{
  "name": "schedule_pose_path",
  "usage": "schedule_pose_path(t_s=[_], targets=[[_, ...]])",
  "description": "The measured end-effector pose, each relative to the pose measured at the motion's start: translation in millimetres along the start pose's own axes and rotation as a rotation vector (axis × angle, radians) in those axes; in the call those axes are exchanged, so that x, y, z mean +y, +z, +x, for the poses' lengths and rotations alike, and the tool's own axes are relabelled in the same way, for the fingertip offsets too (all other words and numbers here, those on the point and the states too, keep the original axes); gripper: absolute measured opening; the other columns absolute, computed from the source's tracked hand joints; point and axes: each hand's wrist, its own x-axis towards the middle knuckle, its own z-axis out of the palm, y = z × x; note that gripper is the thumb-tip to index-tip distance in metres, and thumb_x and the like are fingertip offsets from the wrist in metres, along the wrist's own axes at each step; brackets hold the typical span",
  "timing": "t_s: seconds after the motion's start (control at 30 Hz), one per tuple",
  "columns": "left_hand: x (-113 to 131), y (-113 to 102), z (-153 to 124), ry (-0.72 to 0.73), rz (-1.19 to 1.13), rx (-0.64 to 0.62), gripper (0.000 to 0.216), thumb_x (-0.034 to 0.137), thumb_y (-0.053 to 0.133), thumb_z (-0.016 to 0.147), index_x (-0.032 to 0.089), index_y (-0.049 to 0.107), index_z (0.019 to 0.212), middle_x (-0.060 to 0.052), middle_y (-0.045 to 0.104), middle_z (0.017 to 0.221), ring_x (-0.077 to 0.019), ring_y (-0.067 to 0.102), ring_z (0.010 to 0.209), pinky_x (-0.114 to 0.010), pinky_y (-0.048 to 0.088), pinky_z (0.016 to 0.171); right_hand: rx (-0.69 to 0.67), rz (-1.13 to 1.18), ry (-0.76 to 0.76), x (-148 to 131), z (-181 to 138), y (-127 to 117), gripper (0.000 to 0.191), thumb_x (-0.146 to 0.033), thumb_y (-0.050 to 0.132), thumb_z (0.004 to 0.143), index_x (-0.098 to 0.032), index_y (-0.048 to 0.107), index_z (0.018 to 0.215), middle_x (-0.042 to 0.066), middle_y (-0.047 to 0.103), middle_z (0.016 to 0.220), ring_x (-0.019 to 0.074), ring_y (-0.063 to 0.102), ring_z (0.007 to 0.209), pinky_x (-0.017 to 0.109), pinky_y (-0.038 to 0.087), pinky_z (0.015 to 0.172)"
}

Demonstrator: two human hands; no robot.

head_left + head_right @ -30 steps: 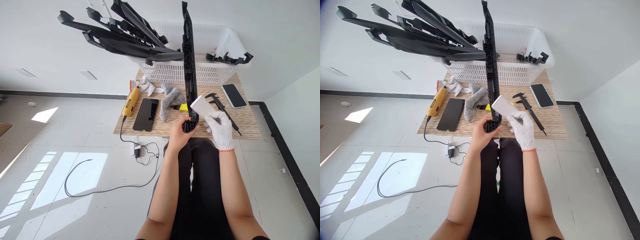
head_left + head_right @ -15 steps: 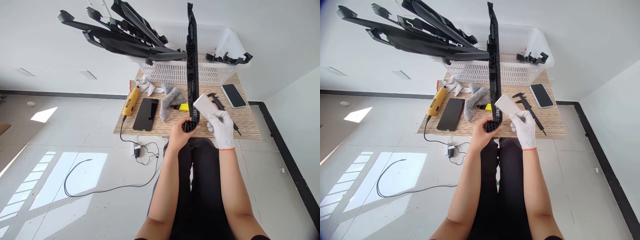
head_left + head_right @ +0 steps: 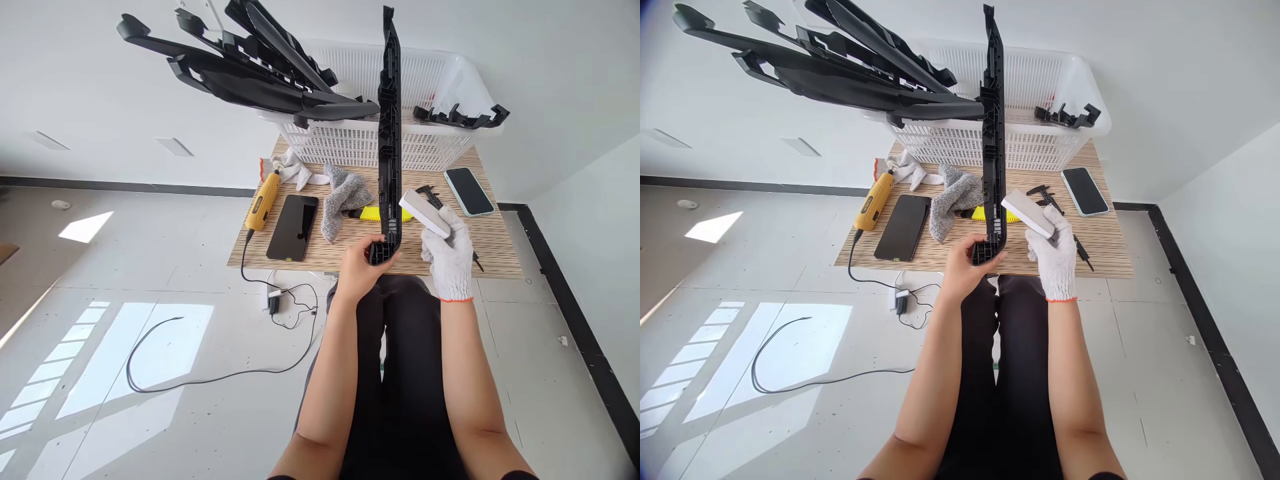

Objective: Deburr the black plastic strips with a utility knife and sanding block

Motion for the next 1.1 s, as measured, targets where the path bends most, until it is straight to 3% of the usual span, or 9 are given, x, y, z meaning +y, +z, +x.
schedule_pose_path(t_s=[0.1, 0.2, 0.27, 0.33, 0.43, 0.73, 0.87, 1.0, 1.1], targets=[[-0.1, -0.1, 0.1, 0.000, -0.010, 0.001, 0.034, 0.039, 0.081, 0.073, 0.021, 0.068, 0.097, -0.004, 0.075, 0.098, -0.0202, 0.070, 0.088, -0.032, 0.054, 0.080, 0.134, 0.043, -0.008, -0.2, -3.0, -2.5, 0.024, -0.049, 0.064, 0.084, -0.026, 0.061, 0.089, -0.007, 0.053, 0.054, 0.0073, 0.036, 0.035, 0.021, 0.026, 0.030], [-0.5, -0.1, 0.3, 0.004, -0.010, -0.007, 0.032, 0.039, 0.081, 0.073, 0.021, 0.067, 0.097, -0.004, 0.075, 0.098, -0.0198, 0.070, 0.088, -0.031, 0.054, 0.079, 0.013, -0.034, 0.084, -3.5, -5.1, -5.4, 0.048, -0.066, 0.053, 0.087, -0.024, 0.051, 0.065, -0.005, 0.038, 0.036, 0.0083, 0.027, 0.027, 0.023, 0.017, 0.027], [-0.6, -0.2, 0.5, 0.004, 0.016, -0.005, 0.032, 0.040, 0.081, 0.073, 0.021, 0.067, 0.096, -0.003, 0.075, 0.096, -0.0198, 0.069, 0.087, -0.031, 0.054, 0.077, -0.133, -0.086, 0.243, -6.0, -3.1, -5.5, 0.045, -0.064, 0.066, 0.079, -0.023, 0.053, 0.069, -0.005, 0.045, 0.040, 0.0083, 0.033, 0.029, 0.022, 0.019, 0.027], [-0.5, -0.5, 0.6, 0.002, 0.033, -0.001, 0.033, 0.041, 0.081, 0.073, 0.021, 0.067, 0.096, -0.003, 0.075, 0.095, -0.0199, 0.069, 0.086, -0.031, 0.053, 0.076, -0.123, -0.062, 0.338, -7.1, 1.4, -4.2, 0.044, -0.062, 0.074, 0.073, -0.024, 0.054, 0.076, -0.006, 0.048, 0.045, 0.0077, 0.036, 0.032, 0.019, 0.020, 0.029], [0.7, -1.4, 0.8, 0.011, 0.011, 0.003, 0.032, 0.039, 0.081, 0.073, 0.021, 0.068, 0.097, -0.004, 0.075, 0.097, -0.0198, 0.070, 0.086, -0.032, 0.054, 0.077, -0.018, 0.005, 0.297, -6.1, 6.3, -4.1, 0.047, -0.067, 0.070, 0.073, -0.024, 0.052, 0.078, -0.007, 0.047, 0.047, 0.0067, 0.036, 0.033, 0.018, 0.020, 0.030], [0.8, -2.1, 1.6, 0.017, -0.013, 0.014, 0.035, 0.040, 0.081, 0.072, 0.019, 0.068, 0.096, -0.005, 0.075, 0.095, -0.0203, 0.070, 0.087, -0.032, 0.055, 0.078, -0.217, -0.055, 0.339, -7.4, 3.2, -6.2, 0.042, -0.061, 0.074, 0.074, -0.022, 0.056, 0.078, -0.006, 0.048, 0.047, 0.0066, 0.037, 0.035, 0.017, 0.023, 0.031], [-1.4, -0.3, 1.4, 0.019, 0.010, 0.014, 0.036, 0.042, 0.081, 0.073, 0.019, 0.068, 0.098, -0.005, 0.075, 0.095, -0.0206, 0.070, 0.087, -0.032, 0.055, 0.077, -0.061, 0.021, 0.266, -8.2, 3.6, -3.1, 0.043, -0.063, 0.069, 0.077, -0.024, 0.052, 0.078, -0.008, 0.046, 0.045, 0.0063, 0.034, 0.033, 0.017, 0.021, 0.031], [-1.7, -0.3, 1.0, 0.030, 0.073, 0.005, 0.032, 0.041, 0.079, 0.074, 0.020, 0.069, 0.097, -0.004, 0.075, 0.092, -0.0204, 0.070, 0.085, -0.032, 0.054, 0.076, -0.190, -0.066, 0.315, -7.5, -0.4, -2.8, 0.043, -0.057, 0.073, 0.075, -0.023, 0.048, 0.069, -0.007, 0.045, 0.043, 0.0060, 0.033, 0.032, 0.018, 0.020, 0.029], [-2.0, -0.5, 1.1, 0.027, 0.078, 0.000, 0.033, 0.040, 0.078, 0.075, 0.020, 0.068, 0.100, -0.005, 0.075, 0.096, -0.0209, 0.071, 0.087, -0.032, 0.053, 0.078, 0.047, -0.015, 0.269, -5.5, 2.6, 1.7, 0.042, -0.057, 0.071, 0.077, -0.024, 0.045, 0.070, -0.009, 0.040, 0.044, 0.0060, 0.032, 0.032, 0.018, 0.021, 0.028]])
